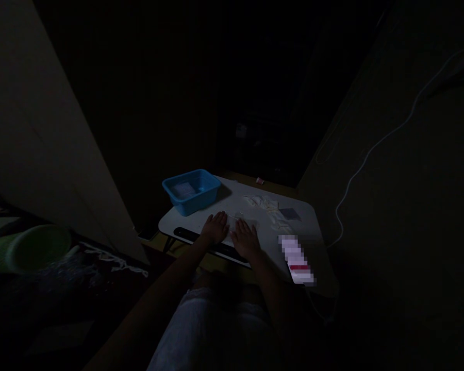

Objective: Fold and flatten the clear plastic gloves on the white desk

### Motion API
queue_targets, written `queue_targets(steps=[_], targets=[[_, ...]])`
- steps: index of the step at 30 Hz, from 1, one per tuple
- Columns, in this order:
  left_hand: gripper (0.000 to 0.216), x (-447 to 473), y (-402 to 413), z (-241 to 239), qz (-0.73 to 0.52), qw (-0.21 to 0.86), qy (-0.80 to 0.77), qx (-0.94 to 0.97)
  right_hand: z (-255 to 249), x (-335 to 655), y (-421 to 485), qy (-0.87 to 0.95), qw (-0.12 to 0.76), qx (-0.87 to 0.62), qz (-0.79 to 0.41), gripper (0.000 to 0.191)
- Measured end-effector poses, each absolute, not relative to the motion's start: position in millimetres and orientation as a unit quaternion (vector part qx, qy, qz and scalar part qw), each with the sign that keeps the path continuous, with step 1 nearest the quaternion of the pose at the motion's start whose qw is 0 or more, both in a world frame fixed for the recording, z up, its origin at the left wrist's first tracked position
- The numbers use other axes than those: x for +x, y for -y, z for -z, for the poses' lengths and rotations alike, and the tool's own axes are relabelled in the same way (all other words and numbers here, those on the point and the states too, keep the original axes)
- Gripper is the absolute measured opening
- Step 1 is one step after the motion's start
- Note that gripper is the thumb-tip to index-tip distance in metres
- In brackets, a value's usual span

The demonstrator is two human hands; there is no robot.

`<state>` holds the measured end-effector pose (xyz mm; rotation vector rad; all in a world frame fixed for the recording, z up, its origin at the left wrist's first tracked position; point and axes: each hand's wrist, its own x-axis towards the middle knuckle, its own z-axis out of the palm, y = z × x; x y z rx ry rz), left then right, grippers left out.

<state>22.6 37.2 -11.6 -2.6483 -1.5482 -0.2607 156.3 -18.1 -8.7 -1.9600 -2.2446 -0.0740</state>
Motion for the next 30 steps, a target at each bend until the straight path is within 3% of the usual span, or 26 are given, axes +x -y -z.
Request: queue_targets(steps=[30], targets=[[0.046,19,-33,8,0.150,0.054,0.559,-0.813,7,186,26,0.672,0.084,-0.735,0.018,0.056]])
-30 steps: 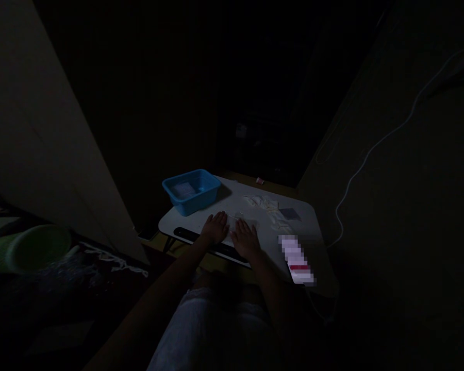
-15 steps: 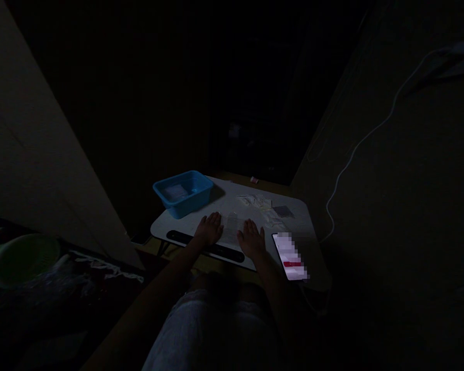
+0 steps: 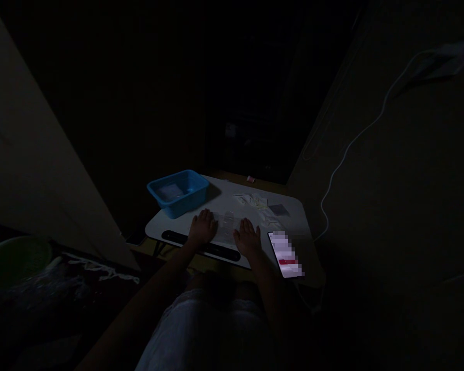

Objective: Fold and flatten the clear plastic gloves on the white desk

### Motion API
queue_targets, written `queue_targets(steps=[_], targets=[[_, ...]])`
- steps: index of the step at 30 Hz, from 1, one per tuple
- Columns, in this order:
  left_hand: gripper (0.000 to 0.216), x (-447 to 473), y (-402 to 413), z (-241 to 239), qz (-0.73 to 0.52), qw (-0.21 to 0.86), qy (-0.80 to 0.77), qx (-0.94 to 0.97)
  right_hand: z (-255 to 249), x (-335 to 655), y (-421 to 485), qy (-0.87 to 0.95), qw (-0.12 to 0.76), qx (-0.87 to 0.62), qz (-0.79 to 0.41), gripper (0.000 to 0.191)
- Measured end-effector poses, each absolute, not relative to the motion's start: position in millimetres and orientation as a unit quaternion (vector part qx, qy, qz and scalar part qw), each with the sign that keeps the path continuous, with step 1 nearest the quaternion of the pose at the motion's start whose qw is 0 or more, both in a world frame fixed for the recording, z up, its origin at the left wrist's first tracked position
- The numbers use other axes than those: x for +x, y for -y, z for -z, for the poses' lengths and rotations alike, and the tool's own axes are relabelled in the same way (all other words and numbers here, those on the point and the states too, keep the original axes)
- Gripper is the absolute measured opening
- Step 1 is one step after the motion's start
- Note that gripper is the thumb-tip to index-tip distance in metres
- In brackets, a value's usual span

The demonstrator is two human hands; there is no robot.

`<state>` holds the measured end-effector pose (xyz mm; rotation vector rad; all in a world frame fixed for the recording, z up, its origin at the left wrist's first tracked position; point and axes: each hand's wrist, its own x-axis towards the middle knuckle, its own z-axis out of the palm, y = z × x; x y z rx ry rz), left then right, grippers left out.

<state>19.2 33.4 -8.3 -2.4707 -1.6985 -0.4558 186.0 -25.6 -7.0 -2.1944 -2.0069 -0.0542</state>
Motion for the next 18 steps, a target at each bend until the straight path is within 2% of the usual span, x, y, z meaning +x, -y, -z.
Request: queue_targets(steps=[5,11,18], targets=[[0.043,19,-34,1,0.169,0.060,0.559,-0.809,8,186,24,0.673,0.086,-0.735,0.014,0.057],[0.043,62,-20,-1,0.142,0.030,0.403,-0.903,7,186,23,0.672,0.082,-0.736,0.014,0.056],[0.044,74,-18,13,0.103,-0.001,0.425,-0.899,9,187,24,0.674,0.088,-0.733,0.024,0.056]])
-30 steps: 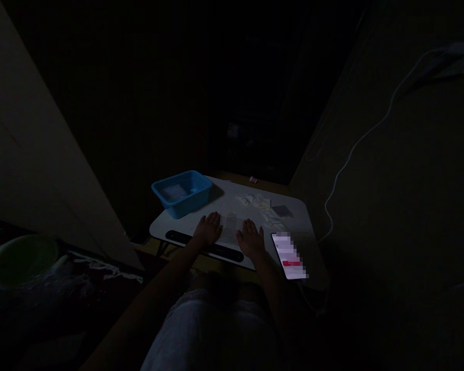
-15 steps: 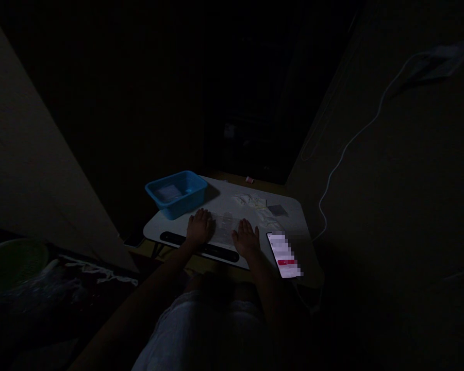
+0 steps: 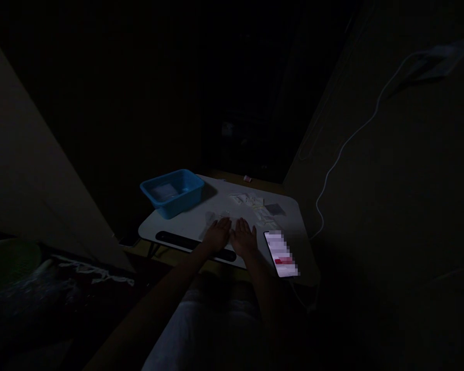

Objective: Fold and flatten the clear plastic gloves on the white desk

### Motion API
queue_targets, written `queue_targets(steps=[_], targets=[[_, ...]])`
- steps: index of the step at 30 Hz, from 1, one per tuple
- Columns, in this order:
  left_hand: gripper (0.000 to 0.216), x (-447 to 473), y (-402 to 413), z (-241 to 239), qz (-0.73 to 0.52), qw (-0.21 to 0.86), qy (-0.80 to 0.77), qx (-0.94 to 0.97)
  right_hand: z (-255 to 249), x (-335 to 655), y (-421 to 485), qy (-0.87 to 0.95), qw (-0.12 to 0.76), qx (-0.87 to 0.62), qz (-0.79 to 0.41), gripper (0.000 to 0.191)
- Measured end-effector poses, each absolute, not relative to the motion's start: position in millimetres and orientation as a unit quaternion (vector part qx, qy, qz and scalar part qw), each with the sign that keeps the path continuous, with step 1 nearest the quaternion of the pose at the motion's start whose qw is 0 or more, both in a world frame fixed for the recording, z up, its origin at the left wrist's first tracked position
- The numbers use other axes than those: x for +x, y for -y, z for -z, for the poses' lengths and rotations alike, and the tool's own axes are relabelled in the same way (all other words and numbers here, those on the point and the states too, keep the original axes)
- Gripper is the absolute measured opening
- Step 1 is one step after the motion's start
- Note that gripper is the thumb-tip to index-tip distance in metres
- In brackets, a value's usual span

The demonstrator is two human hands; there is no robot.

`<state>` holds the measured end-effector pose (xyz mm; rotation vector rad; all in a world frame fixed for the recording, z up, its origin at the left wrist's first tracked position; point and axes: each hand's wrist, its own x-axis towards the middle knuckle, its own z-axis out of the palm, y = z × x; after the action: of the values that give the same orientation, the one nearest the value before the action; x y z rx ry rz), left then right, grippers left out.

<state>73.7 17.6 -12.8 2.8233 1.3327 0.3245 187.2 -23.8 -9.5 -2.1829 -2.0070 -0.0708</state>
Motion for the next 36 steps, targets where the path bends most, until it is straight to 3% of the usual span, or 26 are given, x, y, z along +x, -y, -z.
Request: queue_targets(steps=[14,25,31,36], targets=[[0.048,23,-37,14,-0.098,-0.028,-0.502,0.859,6,185,25,0.669,0.084,-0.739,0.013,0.055],[0.047,22,-38,16,-0.103,-0.037,-0.497,0.861,8,195,20,0.625,0.182,-0.757,0.063,0.048],[0.047,21,-37,13,-0.095,-0.039,-0.488,0.867,-3,155,19,0.742,0.124,-0.657,0.052,0.051],[0.047,20,-39,15,-0.104,-0.036,-0.489,0.865,1,157,19,0.736,0.087,-0.672,0.009,0.053]])
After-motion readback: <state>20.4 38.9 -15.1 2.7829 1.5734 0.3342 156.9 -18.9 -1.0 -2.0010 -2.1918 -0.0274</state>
